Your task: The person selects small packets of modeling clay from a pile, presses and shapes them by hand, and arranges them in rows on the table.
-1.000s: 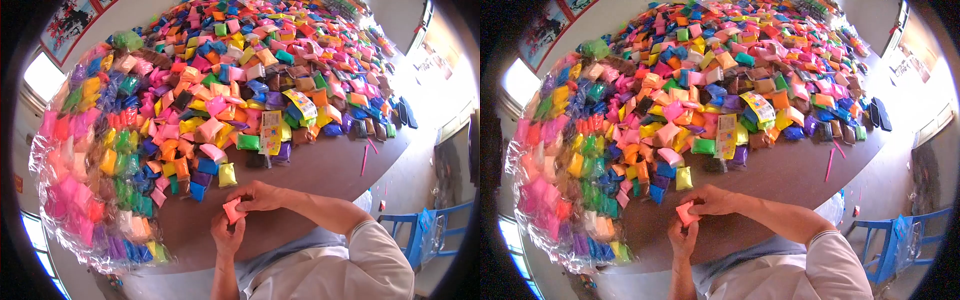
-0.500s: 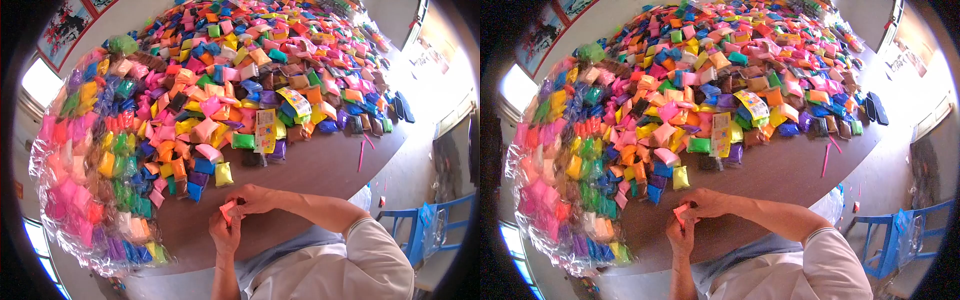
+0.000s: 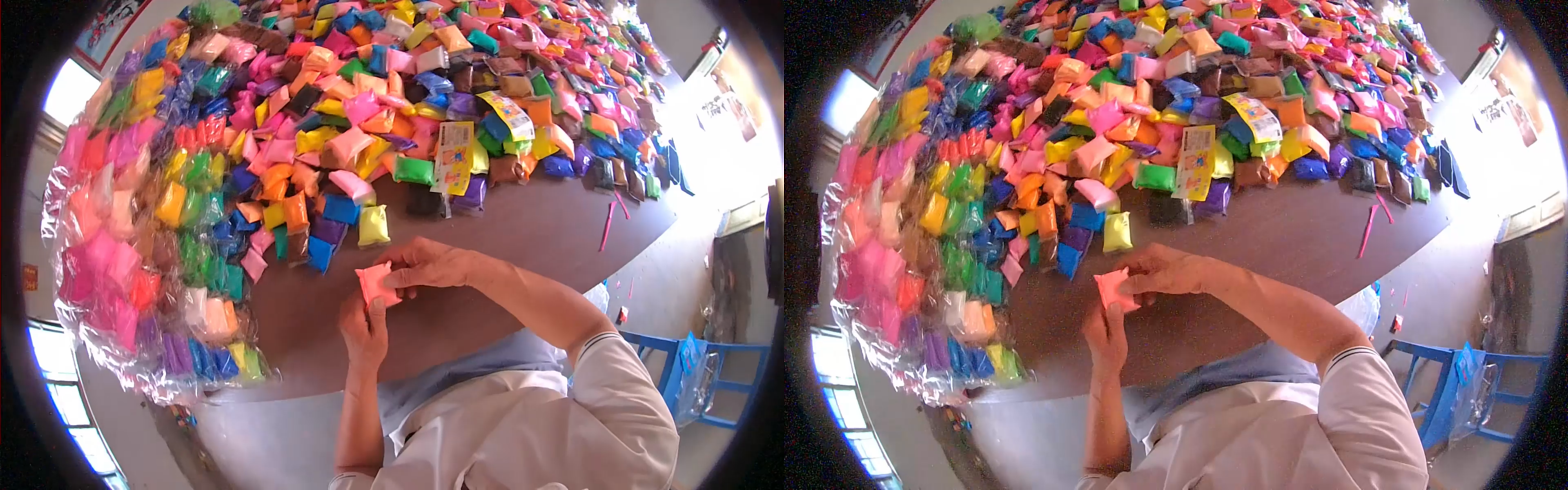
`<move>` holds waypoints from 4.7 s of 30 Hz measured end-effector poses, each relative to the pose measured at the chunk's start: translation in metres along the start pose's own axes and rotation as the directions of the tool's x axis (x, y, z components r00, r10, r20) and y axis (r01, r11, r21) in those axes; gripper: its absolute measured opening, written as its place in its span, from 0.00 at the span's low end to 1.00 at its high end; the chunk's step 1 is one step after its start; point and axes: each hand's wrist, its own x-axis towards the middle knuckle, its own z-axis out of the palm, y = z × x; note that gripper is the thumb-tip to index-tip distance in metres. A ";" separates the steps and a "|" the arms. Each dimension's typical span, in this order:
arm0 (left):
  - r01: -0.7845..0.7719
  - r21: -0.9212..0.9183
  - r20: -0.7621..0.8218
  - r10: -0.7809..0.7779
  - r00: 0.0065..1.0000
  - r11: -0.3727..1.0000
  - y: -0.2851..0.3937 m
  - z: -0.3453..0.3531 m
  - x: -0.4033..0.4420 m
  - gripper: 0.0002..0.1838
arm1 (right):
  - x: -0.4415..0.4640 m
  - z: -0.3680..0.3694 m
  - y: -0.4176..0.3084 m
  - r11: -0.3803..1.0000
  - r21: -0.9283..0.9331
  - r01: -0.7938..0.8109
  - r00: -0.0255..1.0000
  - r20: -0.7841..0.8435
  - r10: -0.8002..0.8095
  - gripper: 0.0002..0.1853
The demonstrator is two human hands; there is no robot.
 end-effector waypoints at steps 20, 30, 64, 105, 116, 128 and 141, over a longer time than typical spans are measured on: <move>-0.075 0.103 -0.012 0.077 0.997 0.992 -0.002 0.002 0.003 0.19 | 0.003 0.010 -0.001 0.968 -0.229 -0.105 0.988 -0.137 0.074 0.18; 0.010 0.010 -0.030 -0.010 0.999 1.000 -0.003 0.001 0.000 0.20 | 0.001 -0.002 0.014 1.000 0.016 0.025 0.999 -0.026 -0.024 0.15; -0.008 0.058 -0.033 0.009 0.999 0.998 -0.007 0.002 0.003 0.13 | 0.001 0.018 0.000 0.966 -0.245 0.083 0.945 -0.287 -0.154 0.17; -0.096 0.035 0.023 0.096 0.995 0.995 -0.002 0.000 0.004 0.17 | -0.003 0.002 0.002 0.881 -0.463 0.094 0.984 -0.089 -0.152 0.22; -0.095 0.043 0.023 0.094 0.995 0.995 -0.004 -0.001 0.001 0.13 | -0.003 0.011 -0.008 0.851 -0.524 0.039 0.974 -0.169 -0.149 0.16; -0.167 0.094 -0.036 0.171 0.985 0.981 -0.001 0.000 0.004 0.08 | 0.034 0.013 0.003 0.989 -0.127 0.080 0.957 -0.268 -0.112 0.17; -0.114 0.067 0.022 0.113 0.993 0.991 0.000 -0.005 0.002 0.07 | 0.101 0.066 -0.006 0.989 -0.108 0.101 0.992 -0.068 -0.108 0.16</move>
